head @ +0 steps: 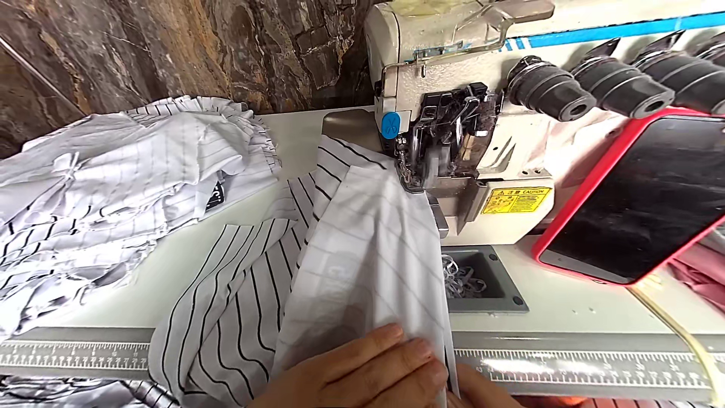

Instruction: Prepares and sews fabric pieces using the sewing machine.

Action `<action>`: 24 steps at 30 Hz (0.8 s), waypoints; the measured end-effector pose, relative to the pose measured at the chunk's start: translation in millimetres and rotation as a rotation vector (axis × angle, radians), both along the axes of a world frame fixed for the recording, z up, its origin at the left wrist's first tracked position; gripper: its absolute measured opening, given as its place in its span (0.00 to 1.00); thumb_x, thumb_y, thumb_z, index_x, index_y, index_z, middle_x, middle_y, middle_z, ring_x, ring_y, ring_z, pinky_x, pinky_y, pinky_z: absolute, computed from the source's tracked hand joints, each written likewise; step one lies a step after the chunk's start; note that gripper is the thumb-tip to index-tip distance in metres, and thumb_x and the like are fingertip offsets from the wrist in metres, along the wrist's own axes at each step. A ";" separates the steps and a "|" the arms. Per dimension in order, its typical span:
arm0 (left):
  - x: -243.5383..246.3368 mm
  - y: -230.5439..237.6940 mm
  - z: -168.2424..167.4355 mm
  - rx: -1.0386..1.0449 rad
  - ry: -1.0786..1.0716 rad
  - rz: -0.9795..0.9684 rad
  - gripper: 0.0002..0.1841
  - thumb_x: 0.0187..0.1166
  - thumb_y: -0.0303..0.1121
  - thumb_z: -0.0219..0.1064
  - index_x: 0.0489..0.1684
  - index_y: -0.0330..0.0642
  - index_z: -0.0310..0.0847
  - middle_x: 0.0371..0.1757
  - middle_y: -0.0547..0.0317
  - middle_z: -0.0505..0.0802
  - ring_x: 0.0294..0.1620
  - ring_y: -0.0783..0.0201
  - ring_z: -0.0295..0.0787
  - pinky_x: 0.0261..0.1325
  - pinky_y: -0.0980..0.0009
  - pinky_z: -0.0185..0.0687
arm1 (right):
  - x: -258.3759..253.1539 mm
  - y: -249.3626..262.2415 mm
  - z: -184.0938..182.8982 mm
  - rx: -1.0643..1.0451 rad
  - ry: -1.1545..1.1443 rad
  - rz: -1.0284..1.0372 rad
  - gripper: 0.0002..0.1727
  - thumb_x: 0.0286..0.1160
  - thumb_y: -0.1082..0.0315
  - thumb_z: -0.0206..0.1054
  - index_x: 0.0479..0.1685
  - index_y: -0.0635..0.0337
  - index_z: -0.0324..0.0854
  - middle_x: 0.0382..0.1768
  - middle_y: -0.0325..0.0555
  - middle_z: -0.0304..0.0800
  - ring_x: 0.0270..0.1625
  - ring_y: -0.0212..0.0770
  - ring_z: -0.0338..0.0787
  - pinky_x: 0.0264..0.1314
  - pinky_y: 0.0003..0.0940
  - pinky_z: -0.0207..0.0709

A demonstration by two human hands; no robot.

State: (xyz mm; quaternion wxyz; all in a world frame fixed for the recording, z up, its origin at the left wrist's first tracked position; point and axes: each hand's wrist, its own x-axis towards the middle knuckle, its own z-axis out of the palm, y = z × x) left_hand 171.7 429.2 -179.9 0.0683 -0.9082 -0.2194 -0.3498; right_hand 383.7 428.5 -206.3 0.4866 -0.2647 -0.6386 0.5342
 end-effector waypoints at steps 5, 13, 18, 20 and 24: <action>8.6 25.0 6.2 0.110 -0.064 0.134 0.07 0.89 0.26 0.55 0.52 0.38 0.78 0.60 0.46 0.94 0.72 0.57 0.88 0.83 0.64 0.72 | -10.7 22.7 14.6 0.013 0.009 -0.087 0.13 0.84 0.78 0.57 0.60 0.72 0.80 0.38 0.23 0.93 0.40 0.12 0.86 0.47 0.16 0.82; 20.3 33.0 11.0 0.148 -0.167 0.230 0.07 0.88 0.28 0.58 0.47 0.38 0.81 0.56 0.47 0.97 0.67 0.58 0.91 0.80 0.68 0.74 | -15.6 27.5 17.7 0.008 0.059 -0.101 0.12 0.84 0.78 0.57 0.59 0.68 0.80 0.38 0.19 0.91 0.40 0.11 0.85 0.46 0.15 0.81; 27.3 32.8 14.0 0.150 -0.127 0.300 0.08 0.89 0.28 0.57 0.48 0.37 0.83 0.56 0.47 0.97 0.68 0.58 0.91 0.81 0.68 0.73 | -14.3 24.3 15.5 0.002 0.071 -0.107 0.12 0.85 0.76 0.58 0.59 0.66 0.82 0.35 0.17 0.90 0.37 0.10 0.84 0.42 0.13 0.79; 29.8 38.9 17.0 0.173 -0.120 0.328 0.09 0.89 0.29 0.57 0.48 0.37 0.84 0.55 0.47 0.97 0.66 0.58 0.92 0.79 0.68 0.75 | -15.8 30.6 18.1 0.008 0.065 -0.128 0.12 0.84 0.77 0.58 0.59 0.67 0.81 0.34 0.17 0.89 0.35 0.10 0.82 0.40 0.13 0.78; 33.9 43.0 22.8 0.185 -0.122 0.359 0.09 0.88 0.28 0.57 0.47 0.38 0.85 0.53 0.47 0.98 0.64 0.57 0.93 0.77 0.68 0.77 | -16.7 37.8 19.0 0.013 0.095 -0.115 0.11 0.83 0.78 0.58 0.58 0.64 0.82 0.37 0.17 0.89 0.37 0.11 0.83 0.42 0.14 0.79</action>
